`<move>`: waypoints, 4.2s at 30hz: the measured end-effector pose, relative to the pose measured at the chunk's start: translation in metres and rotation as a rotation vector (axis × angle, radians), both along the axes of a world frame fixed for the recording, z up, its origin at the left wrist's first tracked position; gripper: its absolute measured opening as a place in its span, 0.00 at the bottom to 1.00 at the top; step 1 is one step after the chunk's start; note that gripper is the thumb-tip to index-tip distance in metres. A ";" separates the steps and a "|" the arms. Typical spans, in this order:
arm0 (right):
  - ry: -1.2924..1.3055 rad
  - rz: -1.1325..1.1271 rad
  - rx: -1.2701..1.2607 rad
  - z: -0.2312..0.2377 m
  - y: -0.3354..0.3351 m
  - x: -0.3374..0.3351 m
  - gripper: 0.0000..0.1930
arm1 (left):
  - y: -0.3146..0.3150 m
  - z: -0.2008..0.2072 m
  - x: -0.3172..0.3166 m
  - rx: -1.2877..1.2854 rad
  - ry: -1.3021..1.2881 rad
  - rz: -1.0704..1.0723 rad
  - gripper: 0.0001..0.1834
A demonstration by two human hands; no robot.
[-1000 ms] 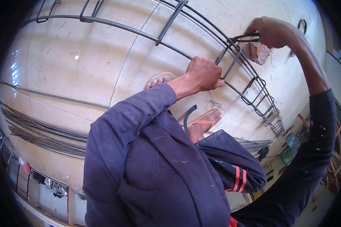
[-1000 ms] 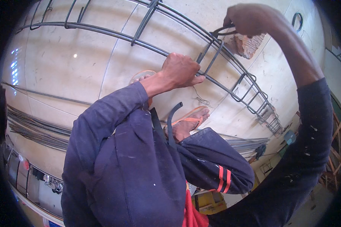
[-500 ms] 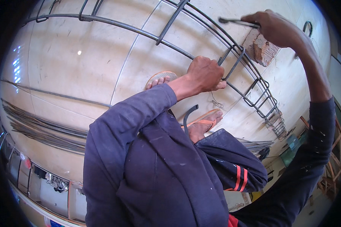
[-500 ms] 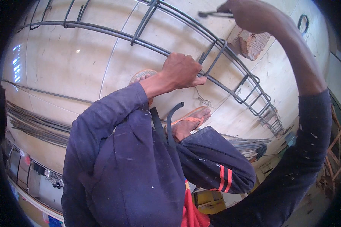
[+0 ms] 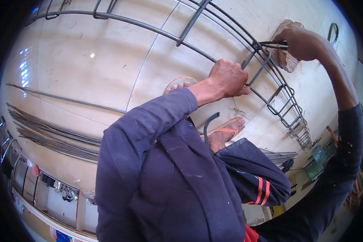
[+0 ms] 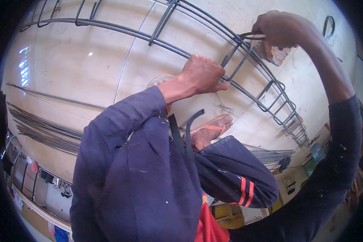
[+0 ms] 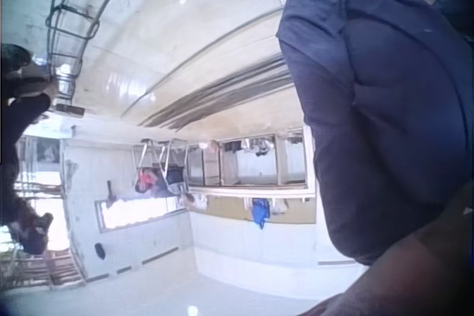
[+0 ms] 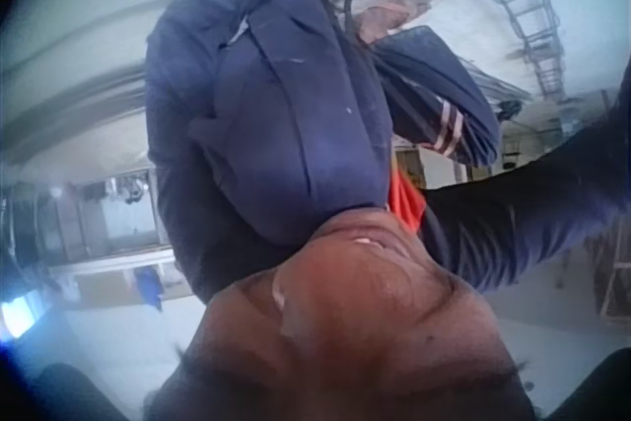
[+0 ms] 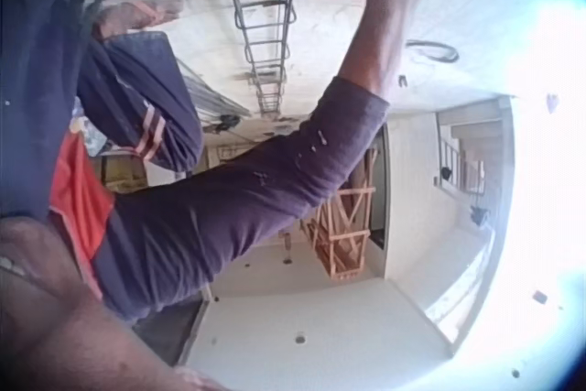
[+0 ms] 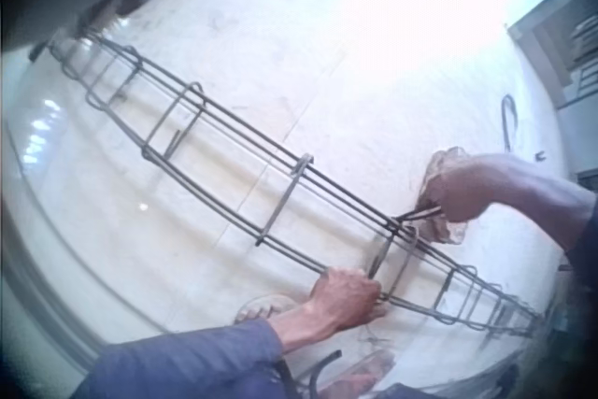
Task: The person assembles a rebar cage by tying thin wire around the intersections of a metal grid using pliers. They work along the length of the cage, securing each crossbar to the longitudinal bars.
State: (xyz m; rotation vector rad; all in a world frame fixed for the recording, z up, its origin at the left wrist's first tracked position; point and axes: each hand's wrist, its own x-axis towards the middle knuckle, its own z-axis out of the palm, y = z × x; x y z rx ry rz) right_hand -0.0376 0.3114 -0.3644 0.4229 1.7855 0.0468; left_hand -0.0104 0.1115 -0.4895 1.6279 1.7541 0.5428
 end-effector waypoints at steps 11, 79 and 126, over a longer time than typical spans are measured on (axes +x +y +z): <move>0.154 0.179 -0.130 -0.004 0.007 0.028 0.23 | -0.001 0.004 -0.001 -0.023 -0.018 -0.012 0.24; 1.103 -1.475 0.754 -0.147 -0.368 0.494 0.32 | 0.016 0.028 0.012 -0.324 0.276 -0.118 0.29; 1.385 -1.934 -0.310 -0.155 -0.250 0.256 0.11 | 0.004 0.014 0.002 -0.175 0.145 -0.117 0.26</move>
